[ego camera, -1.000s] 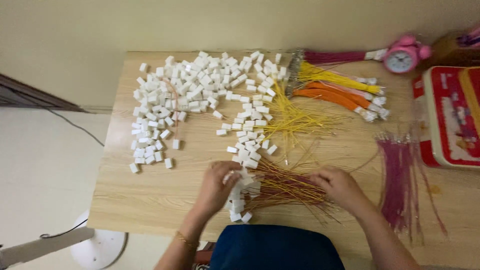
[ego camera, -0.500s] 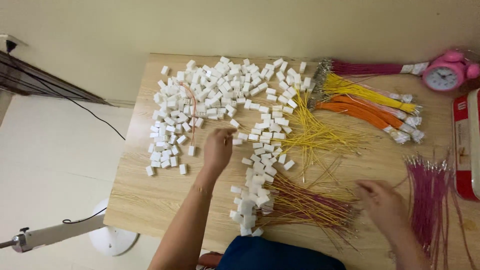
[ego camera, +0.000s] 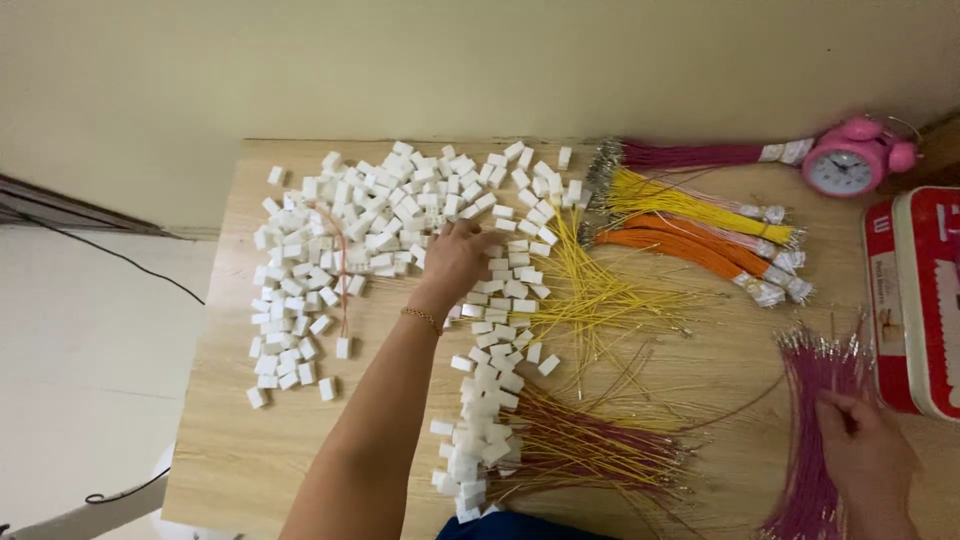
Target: Manually insert colored wires into white plastic connectors to create wire harnesses.
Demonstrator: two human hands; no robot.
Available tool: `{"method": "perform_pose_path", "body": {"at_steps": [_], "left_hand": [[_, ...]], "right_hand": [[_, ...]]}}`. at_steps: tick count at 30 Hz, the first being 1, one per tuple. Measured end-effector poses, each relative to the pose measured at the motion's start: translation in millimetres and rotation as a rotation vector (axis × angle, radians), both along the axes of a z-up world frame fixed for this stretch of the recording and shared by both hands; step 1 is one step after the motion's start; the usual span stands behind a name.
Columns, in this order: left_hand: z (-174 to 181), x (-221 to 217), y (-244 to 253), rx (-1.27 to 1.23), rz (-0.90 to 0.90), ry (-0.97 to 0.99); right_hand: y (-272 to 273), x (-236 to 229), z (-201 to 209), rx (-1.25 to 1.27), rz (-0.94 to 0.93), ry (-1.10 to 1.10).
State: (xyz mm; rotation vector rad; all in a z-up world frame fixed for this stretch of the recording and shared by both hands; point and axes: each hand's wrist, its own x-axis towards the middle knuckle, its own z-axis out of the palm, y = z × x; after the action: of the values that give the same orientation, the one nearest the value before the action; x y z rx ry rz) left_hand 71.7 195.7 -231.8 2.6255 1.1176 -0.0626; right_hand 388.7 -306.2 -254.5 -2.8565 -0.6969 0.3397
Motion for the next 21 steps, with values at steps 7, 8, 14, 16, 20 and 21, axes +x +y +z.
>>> {"method": "perform_pose_path", "body": {"at_steps": [7, 8, 14, 16, 20, 21], "left_hand": [[6.9, 26.5, 19.0, 0.071, 0.013, -0.104], [9.0, 34.9, 21.3, 0.076, -0.013, -0.043], [-2.8, 71.6, 40.2, 0.125, -0.112, 0.316], [-2.6, 74.0, 43.4, 0.139, -0.117, 0.339], [4.8, 71.7, 45.1, 0.089, -0.1, 0.285], [6.8, 70.6, 46.9, 0.08, -0.093, 0.283]], "right_hand": [[-1.4, 18.8, -17.0, -0.041, -0.051, -0.032], [-1.9, 24.0, -25.4, -0.126, -0.064, -0.033], [8.0, 17.6, -18.5, -0.186, -0.137, 0.166], [5.2, 15.0, -23.8, -0.181, -0.126, 0.123], [-1.0, 13.6, -30.0, -0.127, -0.096, 0.06], [1.1, 14.1, -29.4, -0.106, -0.118, 0.095]]}}
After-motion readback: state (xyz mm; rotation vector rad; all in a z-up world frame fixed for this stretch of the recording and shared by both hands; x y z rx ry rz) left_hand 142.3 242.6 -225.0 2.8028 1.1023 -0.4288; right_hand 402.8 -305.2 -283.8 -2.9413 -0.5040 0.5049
